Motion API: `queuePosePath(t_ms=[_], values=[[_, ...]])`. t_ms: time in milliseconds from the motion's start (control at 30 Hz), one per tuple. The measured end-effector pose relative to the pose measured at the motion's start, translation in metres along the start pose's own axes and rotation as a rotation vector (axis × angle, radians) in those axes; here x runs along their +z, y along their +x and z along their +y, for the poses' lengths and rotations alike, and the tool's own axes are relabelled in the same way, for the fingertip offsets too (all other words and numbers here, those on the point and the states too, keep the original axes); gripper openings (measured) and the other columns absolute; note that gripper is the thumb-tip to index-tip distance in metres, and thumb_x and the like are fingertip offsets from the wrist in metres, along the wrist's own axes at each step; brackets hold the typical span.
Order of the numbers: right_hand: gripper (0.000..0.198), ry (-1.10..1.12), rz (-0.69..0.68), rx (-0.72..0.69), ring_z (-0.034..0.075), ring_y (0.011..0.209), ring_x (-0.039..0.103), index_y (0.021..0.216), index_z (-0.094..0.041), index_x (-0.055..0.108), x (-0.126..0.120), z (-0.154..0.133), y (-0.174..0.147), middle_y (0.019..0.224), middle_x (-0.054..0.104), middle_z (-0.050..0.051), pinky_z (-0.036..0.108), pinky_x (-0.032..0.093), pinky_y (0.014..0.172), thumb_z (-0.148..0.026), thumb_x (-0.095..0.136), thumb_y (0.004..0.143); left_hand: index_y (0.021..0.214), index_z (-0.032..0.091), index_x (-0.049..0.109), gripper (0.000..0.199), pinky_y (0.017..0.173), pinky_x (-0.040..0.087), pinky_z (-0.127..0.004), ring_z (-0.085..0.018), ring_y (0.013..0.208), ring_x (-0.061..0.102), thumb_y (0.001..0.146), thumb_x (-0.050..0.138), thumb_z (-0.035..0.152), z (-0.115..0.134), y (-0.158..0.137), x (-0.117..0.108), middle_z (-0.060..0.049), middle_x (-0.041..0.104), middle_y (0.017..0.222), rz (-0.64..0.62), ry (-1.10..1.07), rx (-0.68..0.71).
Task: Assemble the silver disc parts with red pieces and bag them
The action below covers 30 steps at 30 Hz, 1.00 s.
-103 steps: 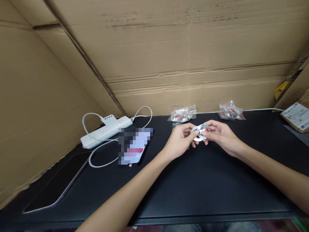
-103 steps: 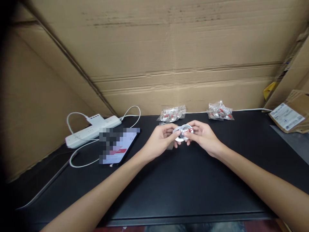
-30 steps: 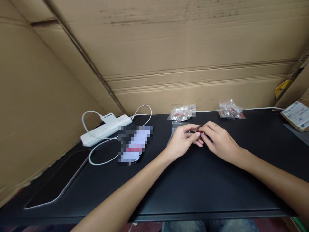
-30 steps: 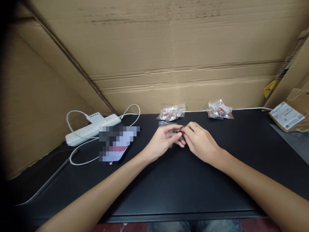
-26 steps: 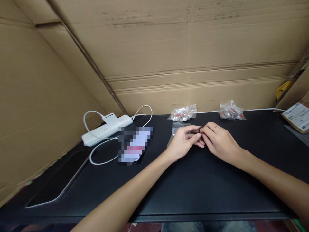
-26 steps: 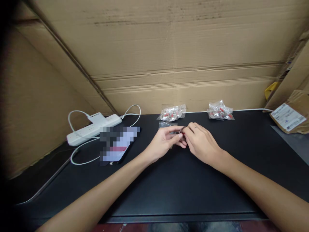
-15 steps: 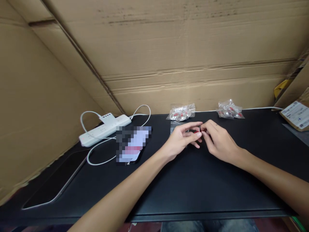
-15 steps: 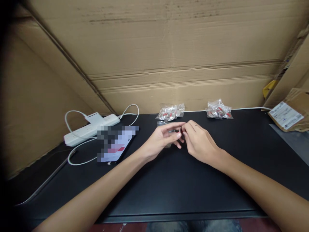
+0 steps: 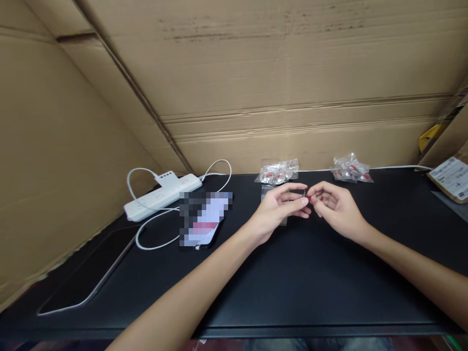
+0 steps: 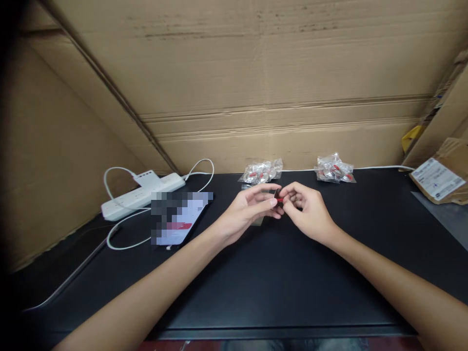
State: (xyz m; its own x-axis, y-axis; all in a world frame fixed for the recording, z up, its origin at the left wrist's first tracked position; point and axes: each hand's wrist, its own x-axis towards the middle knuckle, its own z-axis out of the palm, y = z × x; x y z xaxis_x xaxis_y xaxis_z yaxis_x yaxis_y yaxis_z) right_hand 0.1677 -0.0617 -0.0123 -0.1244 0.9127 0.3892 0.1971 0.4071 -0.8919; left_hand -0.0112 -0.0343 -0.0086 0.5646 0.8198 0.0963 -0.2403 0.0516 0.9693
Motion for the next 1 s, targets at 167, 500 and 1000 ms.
queuePosePath(t_ms=[167,500,1000], values=[[0.007,0.127,0.031,0.081,0.009,0.05,0.05,0.079,-0.017,0.061,-0.001,0.004,0.003,0.067,0.058,-0.001,0.026,0.04,0.049,-0.024,0.063,0.08,0.119,0.014,0.061,0.043,0.079,0.058,-0.037,-0.019,0.08,0.071,0.079,0.076,0.025,0.001,0.0,0.002,-0.01,0.069,0.096,0.027,0.0,0.026],[0.017,0.489,0.147,0.326,0.011,0.054,0.048,0.078,-0.017,0.063,-0.006,0.009,0.008,0.062,0.054,-0.002,0.028,0.042,0.05,-0.03,0.073,0.077,0.115,0.015,0.061,0.045,0.079,0.06,-0.039,-0.022,0.085,0.072,0.074,0.079,0.024,0.006,0.002,-0.003,-0.01,0.066,0.105,0.185,0.107,0.142],[0.016,0.642,-0.153,0.41,0.013,0.065,0.062,0.082,-0.017,0.066,-0.006,0.008,0.005,0.074,0.065,0.001,0.03,0.053,0.067,-0.023,0.079,0.075,0.116,0.022,0.062,0.04,0.076,0.056,-0.03,-0.016,0.085,0.066,0.078,0.074,0.026,0.003,-0.007,0.008,-0.005,0.068,0.103,0.139,0.606,0.297]])
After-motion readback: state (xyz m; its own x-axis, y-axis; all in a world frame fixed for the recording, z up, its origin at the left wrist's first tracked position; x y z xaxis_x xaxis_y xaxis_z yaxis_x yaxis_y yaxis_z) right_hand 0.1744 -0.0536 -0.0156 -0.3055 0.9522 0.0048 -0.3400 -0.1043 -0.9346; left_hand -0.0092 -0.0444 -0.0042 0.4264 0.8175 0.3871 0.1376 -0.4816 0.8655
